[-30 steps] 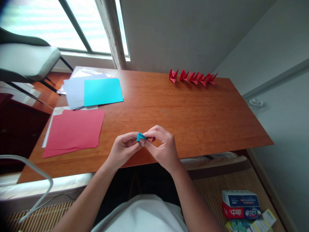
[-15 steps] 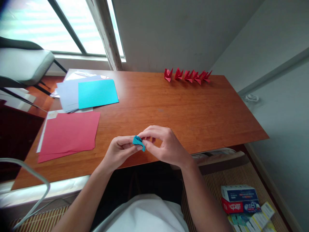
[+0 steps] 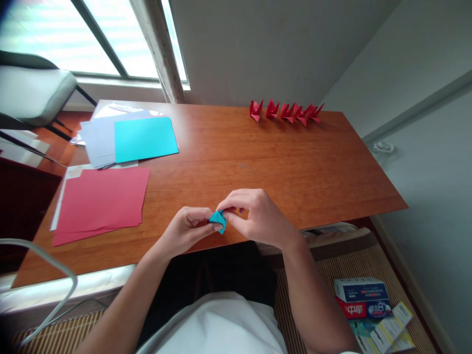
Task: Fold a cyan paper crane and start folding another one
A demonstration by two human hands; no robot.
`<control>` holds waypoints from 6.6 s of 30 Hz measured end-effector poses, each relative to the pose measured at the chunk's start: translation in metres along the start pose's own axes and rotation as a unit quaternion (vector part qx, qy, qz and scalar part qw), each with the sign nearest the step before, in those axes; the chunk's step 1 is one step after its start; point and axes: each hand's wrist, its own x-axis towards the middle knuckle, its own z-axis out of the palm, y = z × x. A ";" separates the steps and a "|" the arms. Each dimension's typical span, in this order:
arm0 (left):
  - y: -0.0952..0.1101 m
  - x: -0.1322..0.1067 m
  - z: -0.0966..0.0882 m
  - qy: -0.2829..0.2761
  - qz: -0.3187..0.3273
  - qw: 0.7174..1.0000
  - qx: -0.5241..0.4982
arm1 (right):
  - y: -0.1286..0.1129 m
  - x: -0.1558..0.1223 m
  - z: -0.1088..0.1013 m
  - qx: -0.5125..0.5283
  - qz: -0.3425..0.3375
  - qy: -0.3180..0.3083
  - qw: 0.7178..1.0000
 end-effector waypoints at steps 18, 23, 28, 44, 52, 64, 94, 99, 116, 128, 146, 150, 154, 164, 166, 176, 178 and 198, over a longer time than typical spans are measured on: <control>-0.007 0.001 0.003 0.068 0.024 0.997 -0.023 | 0.007 -0.005 0.026 0.041 0.044 0.119 0.991; -0.008 0.000 0.002 0.062 0.021 0.997 -0.038 | 0.007 -0.005 0.029 0.046 0.030 0.133 0.990; -0.008 0.000 0.002 0.059 0.019 0.997 -0.035 | 0.006 -0.005 0.030 0.057 0.031 0.142 0.988; -0.005 0.001 0.003 0.111 0.096 0.980 0.135 | 0.014 -0.007 0.031 0.035 0.011 0.155 0.987; -0.006 0.001 0.004 0.112 0.106 0.972 0.177 | 0.019 -0.007 0.029 0.051 0.032 0.125 0.990; -0.009 0.001 0.005 0.114 0.119 0.970 0.179 | 0.020 -0.004 0.024 0.069 0.008 0.093 0.993; -0.003 0.002 0.004 0.118 0.076 0.981 0.135 | 0.021 -0.005 0.037 0.103 0.083 0.146 0.980; -0.005 0.001 0.004 0.108 0.072 0.985 0.114 | 0.023 -0.005 0.038 0.108 0.081 0.120 0.984; -0.006 0.001 0.003 0.101 -0.005 0.995 0.021 | 0.021 0.006 0.047 0.109 0.076 0.195 0.972; -0.003 0.001 0.000 0.152 0.006 0.982 -0.108 | 0.030 0.009 0.055 0.190 0.139 0.164 0.958; -0.001 0.001 -0.001 0.246 0.012 0.965 -0.089 | 0.028 0.006 0.062 0.164 0.157 0.114 0.967; 0.003 0.000 -0.002 0.227 -0.005 0.972 -0.057 | 0.028 0.006 0.059 0.180 0.150 0.103 0.967; 0.004 0.000 -0.002 0.232 0.006 0.972 -0.030 | 0.026 0.008 0.053 0.237 0.170 0.064 0.954; 0.003 -0.002 -0.002 0.231 0.001 0.973 -0.027 | 0.022 0.009 0.065 0.248 0.177 0.117 0.945; 0.005 -0.002 -0.002 0.215 0.001 0.976 -0.044 | 0.022 0.011 0.065 0.260 0.175 0.121 0.942; 0.004 -0.002 -0.001 0.108 -0.031 0.990 -0.086 | 0.020 0.013 0.061 0.296 0.192 0.165 0.921; 0.007 -0.001 -0.001 0.126 -0.028 0.986 -0.102 | 0.018 0.012 0.063 0.298 0.187 0.149 0.924; 0.003 0.000 -0.004 0.142 -0.011 0.983 -0.118 | 0.021 0.005 0.065 0.259 0.186 0.172 0.932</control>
